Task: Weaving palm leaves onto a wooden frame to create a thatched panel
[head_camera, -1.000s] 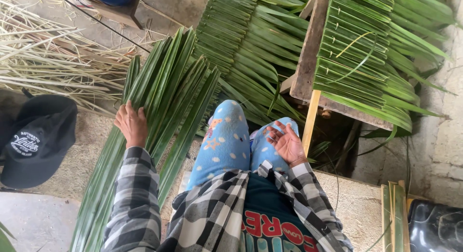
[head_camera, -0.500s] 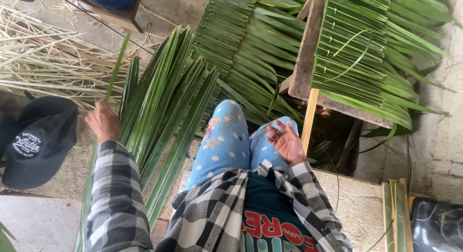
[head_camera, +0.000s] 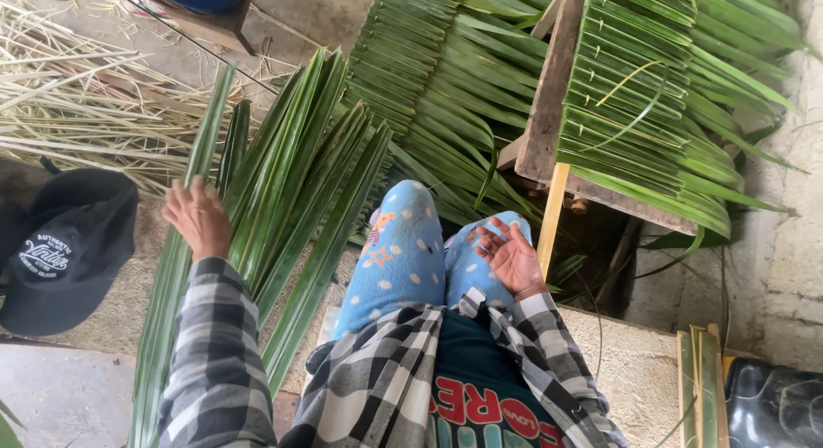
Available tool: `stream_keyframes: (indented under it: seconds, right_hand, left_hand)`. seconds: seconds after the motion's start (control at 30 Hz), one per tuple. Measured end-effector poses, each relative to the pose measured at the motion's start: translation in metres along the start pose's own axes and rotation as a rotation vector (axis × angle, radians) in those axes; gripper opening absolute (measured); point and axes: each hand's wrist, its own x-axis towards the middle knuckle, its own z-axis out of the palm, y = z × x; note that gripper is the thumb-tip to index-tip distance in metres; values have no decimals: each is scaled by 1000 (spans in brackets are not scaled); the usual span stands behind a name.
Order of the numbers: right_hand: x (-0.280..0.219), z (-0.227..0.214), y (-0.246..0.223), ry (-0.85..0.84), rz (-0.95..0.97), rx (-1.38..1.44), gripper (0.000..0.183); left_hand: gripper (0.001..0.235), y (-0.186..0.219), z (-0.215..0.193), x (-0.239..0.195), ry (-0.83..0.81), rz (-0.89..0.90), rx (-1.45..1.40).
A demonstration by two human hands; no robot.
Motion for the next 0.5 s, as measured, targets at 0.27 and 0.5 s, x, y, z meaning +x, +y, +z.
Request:
stream_keyframes:
  seconds: [0.27,0.5]
  right_hand:
    - [2,2,-1,9,5,-14,48]
    - [2,0,0,10,2,2,48]
  left_hand:
    - [42,14,23,-15,24,106,100]
    - [26,-4,52,6,35,-104,-142]
